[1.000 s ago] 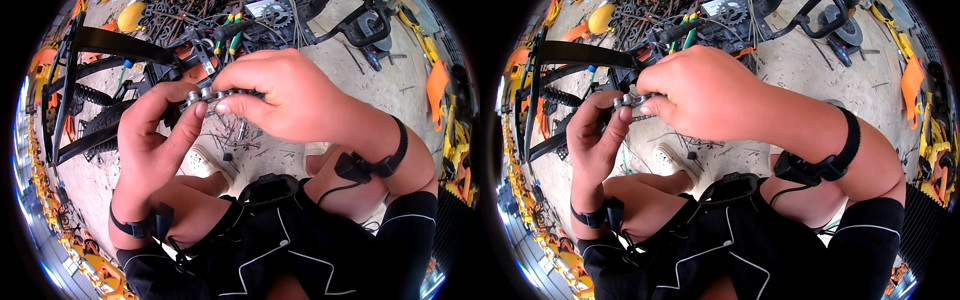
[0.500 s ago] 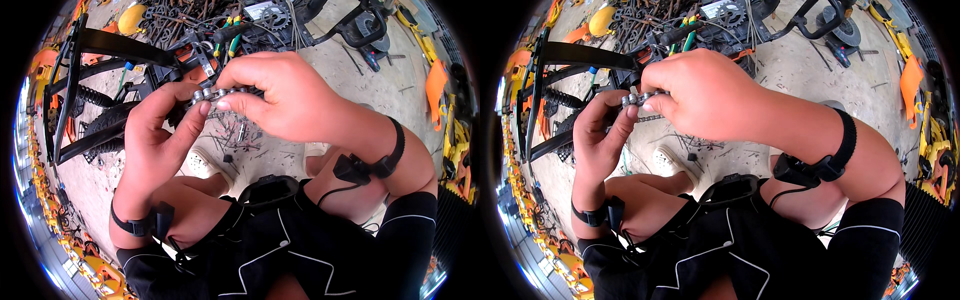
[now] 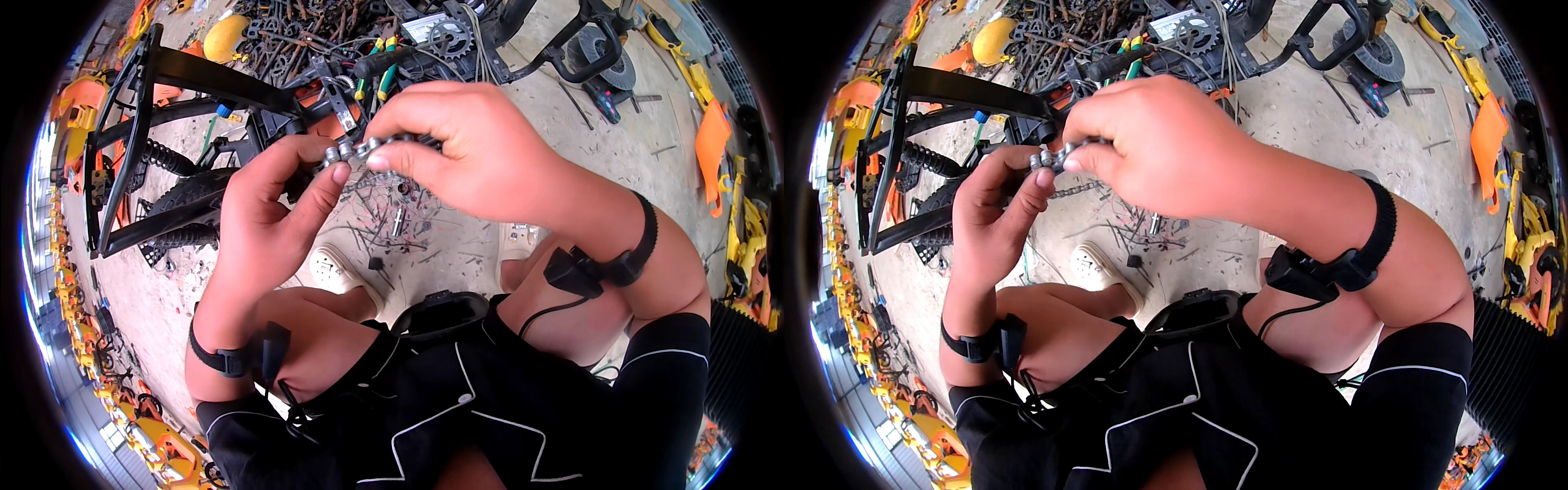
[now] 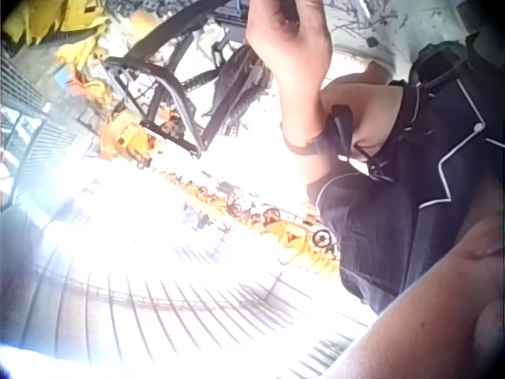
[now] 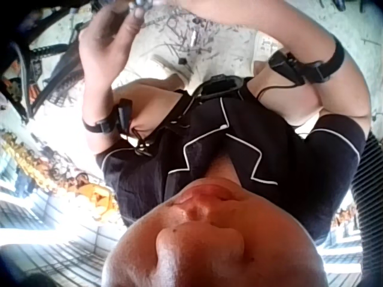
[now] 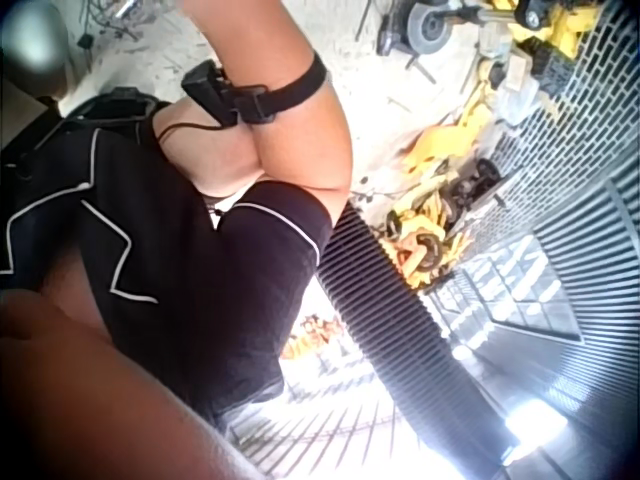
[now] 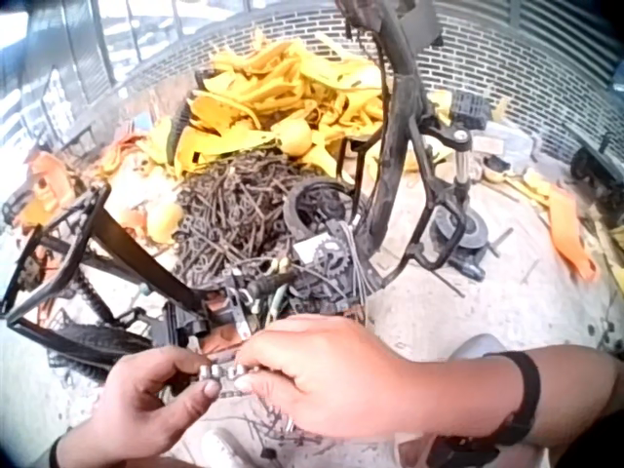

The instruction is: The person removes a chain from a sprocket using a screwdriver and then manipulates the links by hand.

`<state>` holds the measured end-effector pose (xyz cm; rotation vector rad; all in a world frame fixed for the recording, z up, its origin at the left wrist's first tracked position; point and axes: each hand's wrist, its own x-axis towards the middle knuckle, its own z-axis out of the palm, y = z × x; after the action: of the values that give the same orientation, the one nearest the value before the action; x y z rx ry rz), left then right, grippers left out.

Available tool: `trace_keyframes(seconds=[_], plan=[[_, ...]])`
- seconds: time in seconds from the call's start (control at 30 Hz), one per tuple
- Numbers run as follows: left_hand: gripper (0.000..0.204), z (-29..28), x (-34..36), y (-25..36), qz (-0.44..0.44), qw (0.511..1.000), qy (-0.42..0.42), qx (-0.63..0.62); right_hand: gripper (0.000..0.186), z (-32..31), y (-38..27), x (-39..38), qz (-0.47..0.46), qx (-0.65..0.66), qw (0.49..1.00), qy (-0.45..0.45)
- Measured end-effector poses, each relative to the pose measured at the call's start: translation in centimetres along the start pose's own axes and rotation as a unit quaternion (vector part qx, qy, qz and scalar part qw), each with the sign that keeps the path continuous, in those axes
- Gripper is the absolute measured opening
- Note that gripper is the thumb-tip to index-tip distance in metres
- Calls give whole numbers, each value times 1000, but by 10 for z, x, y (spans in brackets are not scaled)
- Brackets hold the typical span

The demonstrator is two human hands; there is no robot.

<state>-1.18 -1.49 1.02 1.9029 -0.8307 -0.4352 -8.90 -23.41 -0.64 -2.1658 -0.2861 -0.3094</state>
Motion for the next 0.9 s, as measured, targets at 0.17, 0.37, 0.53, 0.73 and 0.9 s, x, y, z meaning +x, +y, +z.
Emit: trace_keyframes(seconds=[0.17, 0.37, 0.53, 0.73, 0.9], plan=[[13, 3, 2, -2, 6, 1000, -14, 11, 16, 7, 1, 3, -36, 0, 999, 16], [20, 2, -1, -1, -12, 1000, -19, 20, 15, 9, 2, 3, -22, 16, 999, 18], [22, 3, -2, -2, 7, 998, 22, 61, 15, 14, -3, 3, 32, 98, 994, 41], [24, -1, -7, 4, -33, 999, 14, -18, 16, 13, -12, 7, 75, 218, 972, 36], [23, 1, -4, 4, -62, 993, 20, -100, 18, 29, -6, 4, 53, 281, 953, 96]])
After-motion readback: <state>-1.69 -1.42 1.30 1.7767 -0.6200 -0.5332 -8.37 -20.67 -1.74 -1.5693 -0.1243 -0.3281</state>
